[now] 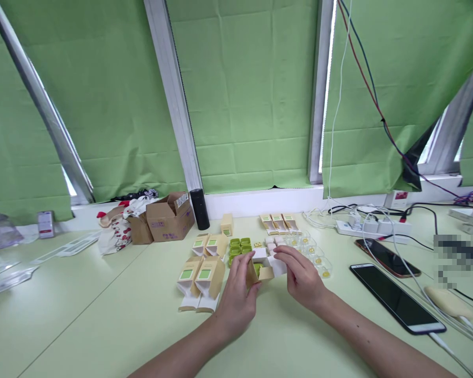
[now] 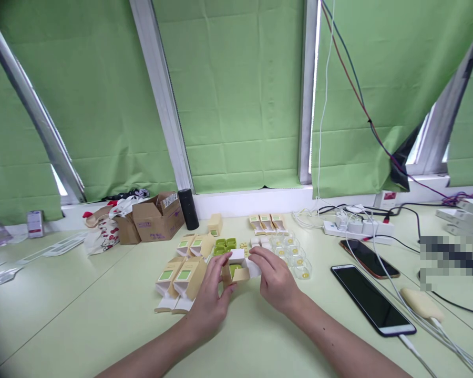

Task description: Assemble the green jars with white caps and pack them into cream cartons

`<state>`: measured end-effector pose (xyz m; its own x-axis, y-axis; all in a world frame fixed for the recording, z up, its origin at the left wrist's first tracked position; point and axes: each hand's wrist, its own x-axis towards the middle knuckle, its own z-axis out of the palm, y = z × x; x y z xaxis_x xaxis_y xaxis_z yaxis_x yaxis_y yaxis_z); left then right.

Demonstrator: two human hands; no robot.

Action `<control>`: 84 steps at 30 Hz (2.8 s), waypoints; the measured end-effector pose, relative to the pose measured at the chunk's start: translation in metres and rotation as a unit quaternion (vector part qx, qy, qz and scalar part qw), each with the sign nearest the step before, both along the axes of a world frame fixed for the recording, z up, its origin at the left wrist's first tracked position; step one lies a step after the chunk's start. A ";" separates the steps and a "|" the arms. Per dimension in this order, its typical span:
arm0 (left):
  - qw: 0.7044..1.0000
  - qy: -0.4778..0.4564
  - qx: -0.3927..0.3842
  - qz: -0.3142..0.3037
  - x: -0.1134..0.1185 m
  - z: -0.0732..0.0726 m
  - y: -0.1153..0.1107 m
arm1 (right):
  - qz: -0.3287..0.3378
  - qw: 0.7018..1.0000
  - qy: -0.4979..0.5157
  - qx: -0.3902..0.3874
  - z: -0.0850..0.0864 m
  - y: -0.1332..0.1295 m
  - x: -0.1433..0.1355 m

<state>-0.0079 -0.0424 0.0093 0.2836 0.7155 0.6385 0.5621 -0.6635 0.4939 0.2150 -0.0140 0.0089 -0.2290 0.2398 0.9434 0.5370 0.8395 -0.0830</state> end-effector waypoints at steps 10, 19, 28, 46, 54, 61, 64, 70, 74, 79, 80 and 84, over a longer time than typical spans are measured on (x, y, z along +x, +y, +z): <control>0.999 -0.038 -0.010 -0.028 0.000 -0.002 0.001 | -0.005 0.996 -0.079 -0.051 0.004 -0.011 -0.004; 0.998 -0.054 -0.017 -0.014 -0.001 -0.002 0.004 | 0.062 0.993 -0.049 -0.088 0.018 -0.024 -0.004; 0.998 -0.065 -0.025 -0.010 -0.001 -0.004 0.005 | 0.037 0.991 -0.096 -0.085 0.013 -0.019 -0.006; 0.992 0.084 0.091 0.022 -0.002 -0.007 0.003 | 0.037 0.976 0.022 -0.214 -0.001 -0.015 -0.022; 0.968 0.176 0.174 0.030 -0.001 -0.009 0.006 | 0.047 0.936 0.100 -0.334 -0.008 -0.009 -0.036; 0.968 0.167 0.178 0.055 -0.003 -0.003 0.006 | 0.128 0.891 0.212 -0.381 -0.009 -0.005 -0.031; 0.969 0.161 0.177 0.062 -0.004 -0.002 0.007 | 0.152 0.864 0.247 -0.411 -0.011 -0.004 -0.028; 0.965 0.155 0.196 0.080 -0.004 -0.002 0.009 | 0.182 0.831 0.297 -0.435 -0.009 -0.005 -0.025; 0.958 0.159 0.221 0.091 -0.004 0.001 0.010 | 0.220 0.810 0.331 -0.430 0.003 -0.009 -0.022; 0.949 0.176 0.247 0.088 -0.004 0.004 0.009 | 0.314 0.742 0.299 -0.511 0.010 -0.011 -0.022; 0.947 0.179 0.254 0.083 -0.004 0.003 0.009 | 0.326 0.728 0.280 -0.533 0.010 -0.012 -0.023; 0.940 0.193 0.272 0.069 -0.003 0.002 0.009 | 0.346 0.702 0.223 -0.581 0.005 -0.014 -0.030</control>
<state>-0.0105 -0.0338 0.0114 0.4975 0.3598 0.7893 0.7292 -0.6663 -0.1559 0.1853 -0.0276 0.0135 -0.4139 0.8839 0.2178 -0.2640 0.1124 -0.9579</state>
